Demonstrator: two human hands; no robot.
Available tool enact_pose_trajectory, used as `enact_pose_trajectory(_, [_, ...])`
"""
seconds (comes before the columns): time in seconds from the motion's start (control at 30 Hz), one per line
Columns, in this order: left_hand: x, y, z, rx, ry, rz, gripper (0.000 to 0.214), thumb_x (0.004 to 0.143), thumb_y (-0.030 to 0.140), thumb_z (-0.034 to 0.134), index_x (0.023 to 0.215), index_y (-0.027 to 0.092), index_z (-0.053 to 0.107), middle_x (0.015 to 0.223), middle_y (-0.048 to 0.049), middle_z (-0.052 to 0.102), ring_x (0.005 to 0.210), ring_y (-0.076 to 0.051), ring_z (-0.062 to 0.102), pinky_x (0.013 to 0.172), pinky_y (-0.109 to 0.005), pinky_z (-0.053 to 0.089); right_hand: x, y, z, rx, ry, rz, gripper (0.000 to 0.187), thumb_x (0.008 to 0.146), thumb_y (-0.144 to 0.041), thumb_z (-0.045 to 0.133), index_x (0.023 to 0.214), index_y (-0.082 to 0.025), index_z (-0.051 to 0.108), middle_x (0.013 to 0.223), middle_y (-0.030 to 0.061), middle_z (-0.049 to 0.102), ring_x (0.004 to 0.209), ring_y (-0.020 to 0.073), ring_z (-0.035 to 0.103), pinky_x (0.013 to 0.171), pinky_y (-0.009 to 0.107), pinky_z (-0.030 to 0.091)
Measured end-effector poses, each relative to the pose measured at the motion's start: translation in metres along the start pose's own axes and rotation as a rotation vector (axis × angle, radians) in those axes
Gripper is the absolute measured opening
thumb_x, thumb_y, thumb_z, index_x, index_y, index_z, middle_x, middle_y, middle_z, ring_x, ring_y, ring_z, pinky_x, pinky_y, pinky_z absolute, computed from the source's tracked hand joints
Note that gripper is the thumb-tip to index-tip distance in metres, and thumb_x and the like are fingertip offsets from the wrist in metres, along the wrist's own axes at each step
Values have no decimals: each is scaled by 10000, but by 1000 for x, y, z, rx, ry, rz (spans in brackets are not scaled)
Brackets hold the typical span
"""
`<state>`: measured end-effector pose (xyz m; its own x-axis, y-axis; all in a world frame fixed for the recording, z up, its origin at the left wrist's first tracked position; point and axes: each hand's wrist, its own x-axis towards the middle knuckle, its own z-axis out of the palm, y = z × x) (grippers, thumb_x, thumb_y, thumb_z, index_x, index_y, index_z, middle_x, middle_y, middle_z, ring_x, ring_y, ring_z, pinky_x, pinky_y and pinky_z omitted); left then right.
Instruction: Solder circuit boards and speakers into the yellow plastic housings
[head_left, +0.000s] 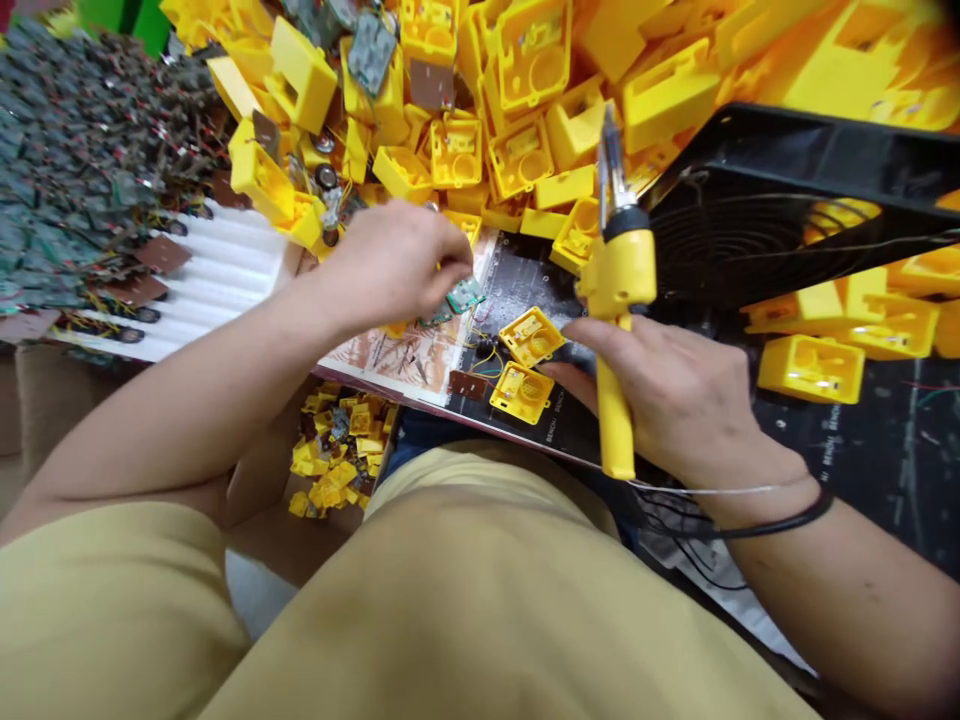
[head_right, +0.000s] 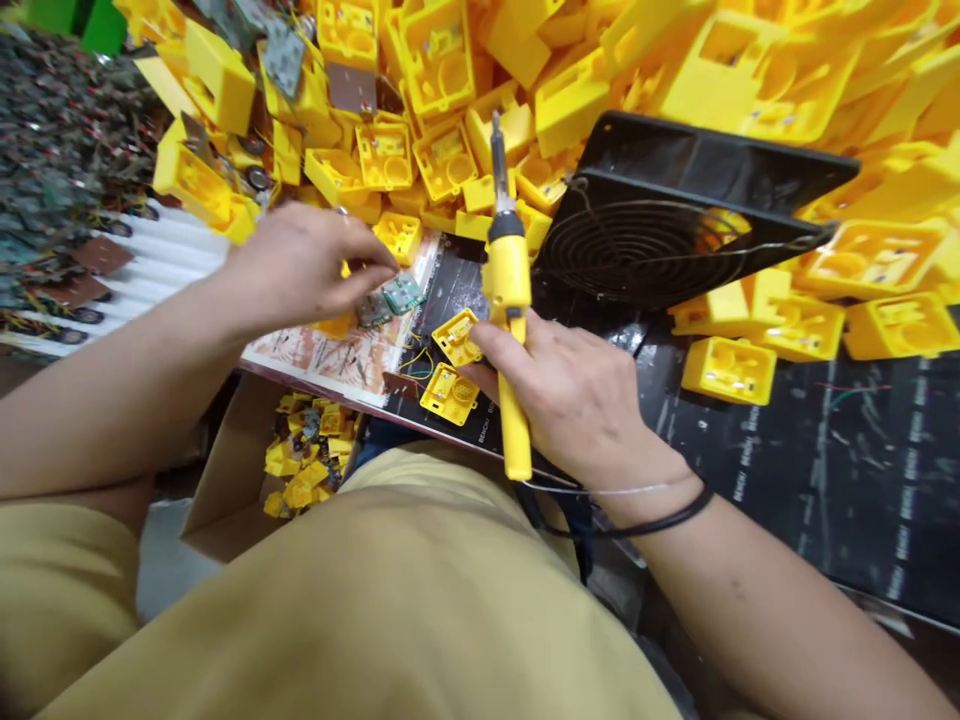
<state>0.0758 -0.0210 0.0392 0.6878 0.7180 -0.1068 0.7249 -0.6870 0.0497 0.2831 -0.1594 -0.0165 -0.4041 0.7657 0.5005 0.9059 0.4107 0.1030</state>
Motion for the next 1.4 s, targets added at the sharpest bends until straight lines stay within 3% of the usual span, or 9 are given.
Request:
enact_pose_trajectory(0.1, [7, 5, 13, 62, -97, 100, 274, 845, 311, 473, 856, 209, 727, 814, -43, 687, 898, -224, 630, 848, -361, 429, 14, -6, 9, -41, -102, 5, 300, 942, -453, 521, 1099, -198, 535, 870, 56, 662, 626, 150, 596, 534, 268, 330])
enact_pose_trajectory(0.23, [16, 20, 30, 97, -133, 142, 243, 798, 342, 546, 860, 172, 708, 817, -49, 669, 926, -246, 615, 899, -412, 403, 18, -7, 13, 12, -215, 30, 304, 951, -418, 498, 1161, -198, 502, 933, 57, 654, 606, 158, 588, 511, 271, 295])
enact_pose_trajectory(0.5, [14, 16, 46, 32, -118, 193, 219, 809, 229, 494, 846, 182, 705, 869, -78, 658, 964, -266, 579, 838, -421, 381, 5, 7, 16, 161, -215, 60, 344, 931, -384, 539, 1210, -199, 461, 969, 70, 633, 771, 201, 641, 568, 272, 393])
enact_pose_trajectory(0.67, [14, 6, 43, -50, -96, 210, 213, 817, 234, 515, 853, 182, 718, 959, -82, 661, 979, -266, 560, 841, -406, 383, -1, 5, 22, 283, -143, 28, 274, 929, -249, 524, 1193, -192, 475, 981, 69, 638, 789, 176, 638, 620, 262, 444])
enact_pose_trajectory(0.87, [17, 16, 38, 4, -2, 196, 242, 769, 399, 619, 786, 171, 699, 919, -87, 641, 1058, -313, 509, 933, -470, 363, -5, 5, 19, 245, -98, 62, 318, 910, -299, 579, 1193, -181, 497, 965, 81, 639, 766, 190, 623, 621, 275, 458])
enact_pose_trajectory(1.1, [24, 21, 44, 12, -68, 225, 159, 770, 234, 556, 764, 158, 695, 983, -92, 652, 1063, -308, 531, 923, -472, 391, -12, 11, 15, 214, -87, -3, 285, 904, -246, 574, 1173, -171, 520, 888, 63, 626, 738, 172, 596, 641, 270, 477])
enact_pose_trajectory(1.2, [24, 16, 37, -115, -108, 210, 156, 773, 193, 544, 794, 163, 695, 956, -66, 676, 1005, -263, 574, 925, -441, 401, -13, 13, 17, 244, -75, -4, 269, 907, -223, 564, 1166, -161, 529, 852, 59, 618, 715, 169, 594, 632, 272, 484])
enact_pose_trajectory(1.33, [19, 12, 27, -448, -160, 180, 177, 805, 193, 520, 903, 148, 660, 880, -30, 697, 820, -156, 613, 842, -319, 448, -9, 13, 20, 292, -67, -2, 253, 923, -272, 564, 1161, -188, 549, 841, 39, 641, 747, 159, 625, 664, 270, 511])
enact_pose_trajectory(1.4, [15, 14, 26, -492, -171, 198, 169, 823, 199, 514, 913, 159, 651, 858, -9, 700, 809, -140, 610, 934, -356, 421, -7, 11, 14, 360, -7, 34, 258, 901, -300, 612, 1135, -202, 567, 841, 23, 662, 781, 146, 644, 700, 255, 522])
